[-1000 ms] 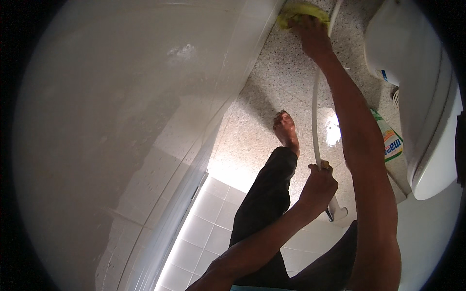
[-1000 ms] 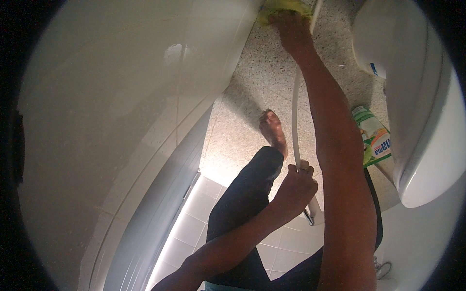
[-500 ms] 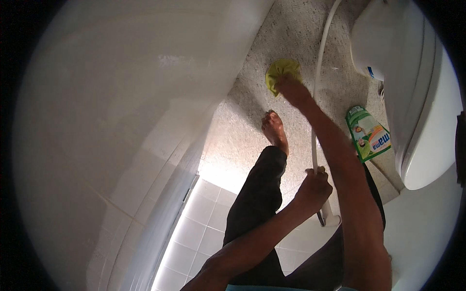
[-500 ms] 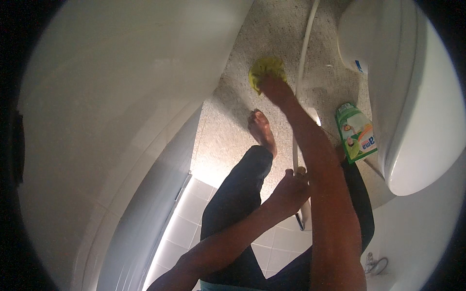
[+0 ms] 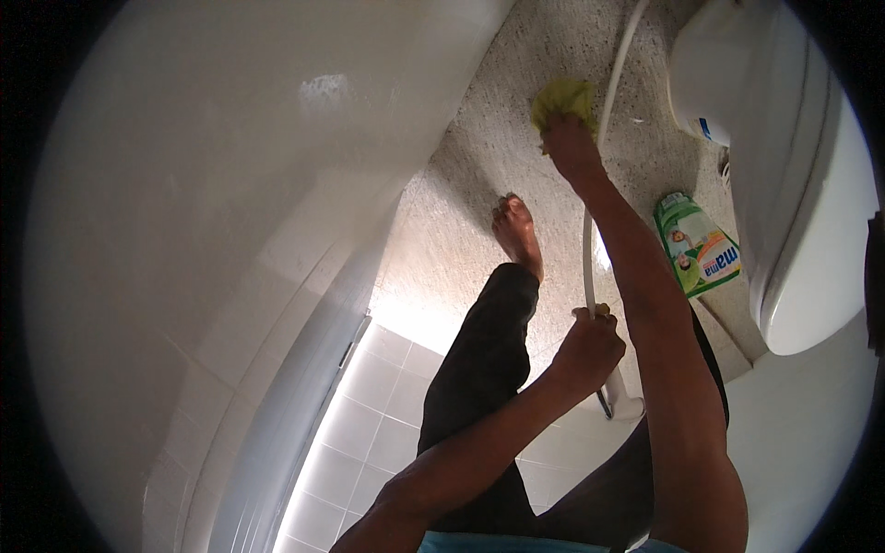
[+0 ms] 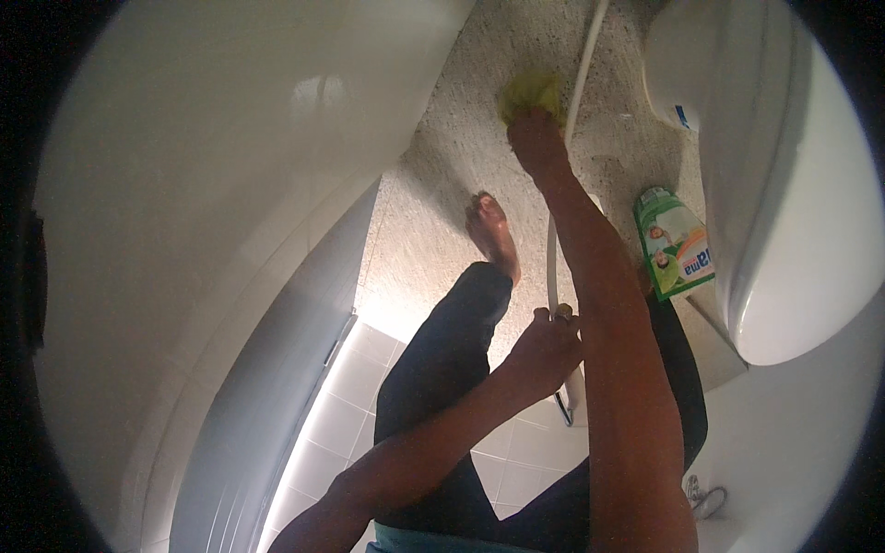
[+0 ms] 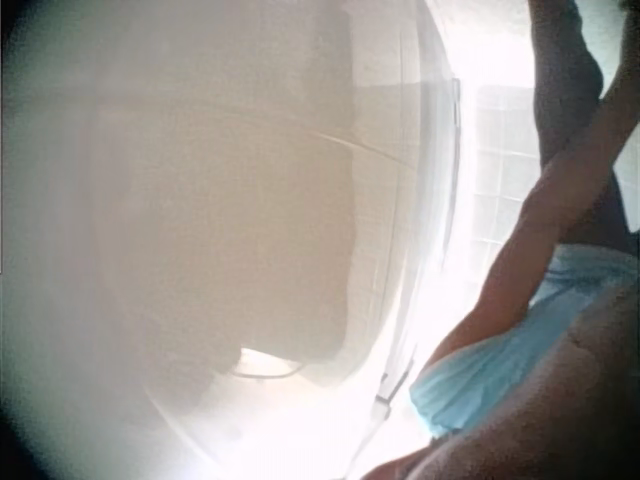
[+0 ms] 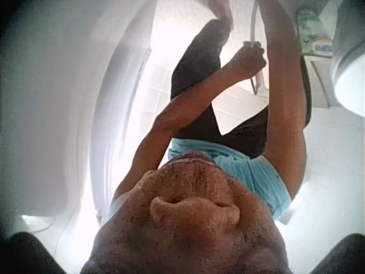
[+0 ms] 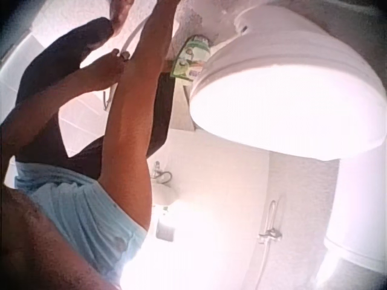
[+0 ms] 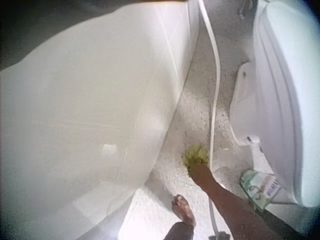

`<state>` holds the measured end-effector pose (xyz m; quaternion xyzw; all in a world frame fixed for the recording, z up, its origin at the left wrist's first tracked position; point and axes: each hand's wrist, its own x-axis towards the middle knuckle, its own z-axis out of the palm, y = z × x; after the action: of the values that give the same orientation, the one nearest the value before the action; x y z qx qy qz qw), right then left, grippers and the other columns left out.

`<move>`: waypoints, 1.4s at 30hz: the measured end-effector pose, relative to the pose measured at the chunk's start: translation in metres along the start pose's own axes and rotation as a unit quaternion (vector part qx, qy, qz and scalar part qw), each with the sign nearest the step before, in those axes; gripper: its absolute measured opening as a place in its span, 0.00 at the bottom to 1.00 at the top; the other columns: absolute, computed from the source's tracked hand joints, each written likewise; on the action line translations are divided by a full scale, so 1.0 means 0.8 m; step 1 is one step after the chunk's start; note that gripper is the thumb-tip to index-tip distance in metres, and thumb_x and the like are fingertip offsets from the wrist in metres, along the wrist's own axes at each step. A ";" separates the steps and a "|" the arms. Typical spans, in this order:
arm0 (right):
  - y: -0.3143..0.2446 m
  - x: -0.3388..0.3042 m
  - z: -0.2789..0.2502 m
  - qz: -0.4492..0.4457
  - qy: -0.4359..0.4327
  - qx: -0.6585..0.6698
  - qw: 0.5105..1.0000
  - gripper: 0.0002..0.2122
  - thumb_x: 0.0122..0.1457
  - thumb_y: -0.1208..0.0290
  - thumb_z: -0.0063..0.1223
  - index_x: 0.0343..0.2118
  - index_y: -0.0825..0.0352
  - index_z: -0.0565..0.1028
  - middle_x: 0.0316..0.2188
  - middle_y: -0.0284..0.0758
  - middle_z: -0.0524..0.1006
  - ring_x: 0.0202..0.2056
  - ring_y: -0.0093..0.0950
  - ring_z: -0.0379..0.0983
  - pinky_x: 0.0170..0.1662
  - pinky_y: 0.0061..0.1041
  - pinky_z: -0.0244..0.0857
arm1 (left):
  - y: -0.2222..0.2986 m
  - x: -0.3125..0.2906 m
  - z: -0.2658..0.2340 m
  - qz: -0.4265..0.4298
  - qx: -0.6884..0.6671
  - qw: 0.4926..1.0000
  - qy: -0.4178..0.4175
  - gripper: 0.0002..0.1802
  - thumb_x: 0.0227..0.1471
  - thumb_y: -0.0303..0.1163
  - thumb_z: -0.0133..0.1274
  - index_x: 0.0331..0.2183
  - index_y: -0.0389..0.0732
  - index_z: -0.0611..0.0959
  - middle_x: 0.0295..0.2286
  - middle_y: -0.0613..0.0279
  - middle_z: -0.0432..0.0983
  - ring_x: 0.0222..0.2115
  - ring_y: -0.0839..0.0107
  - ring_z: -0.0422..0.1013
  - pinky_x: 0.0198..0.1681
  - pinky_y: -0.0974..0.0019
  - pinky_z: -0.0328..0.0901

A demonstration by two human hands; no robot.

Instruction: The person cleans a bathroom by spraying water from a handheld bidet sprayer and wiping the floor, toilet seat, and bowl with a yellow cloth. The person lifts the toilet lid to clean the rim and interior surfaces.

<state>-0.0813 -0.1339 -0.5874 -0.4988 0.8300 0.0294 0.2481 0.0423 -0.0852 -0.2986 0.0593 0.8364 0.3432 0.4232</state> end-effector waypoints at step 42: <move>0.237 -0.815 -0.350 0.188 0.208 0.953 0.117 0.18 0.68 0.62 0.44 0.57 0.65 0.69 0.53 0.41 0.73 0.39 0.33 0.75 0.47 0.33 0.75 | 0.080 -0.143 -0.099 -0.075 -0.193 0.894 0.398 0.16 0.46 0.26 0.65 0.37 0.42 0.76 0.57 0.48 0.66 0.64 0.43 0.55 0.64 0.48 0.58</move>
<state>-0.1007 0.4081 -0.0927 0.3279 0.2708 -0.8444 0.3258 0.0433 -0.1232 -0.1501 -0.2282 0.8542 0.4597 0.0830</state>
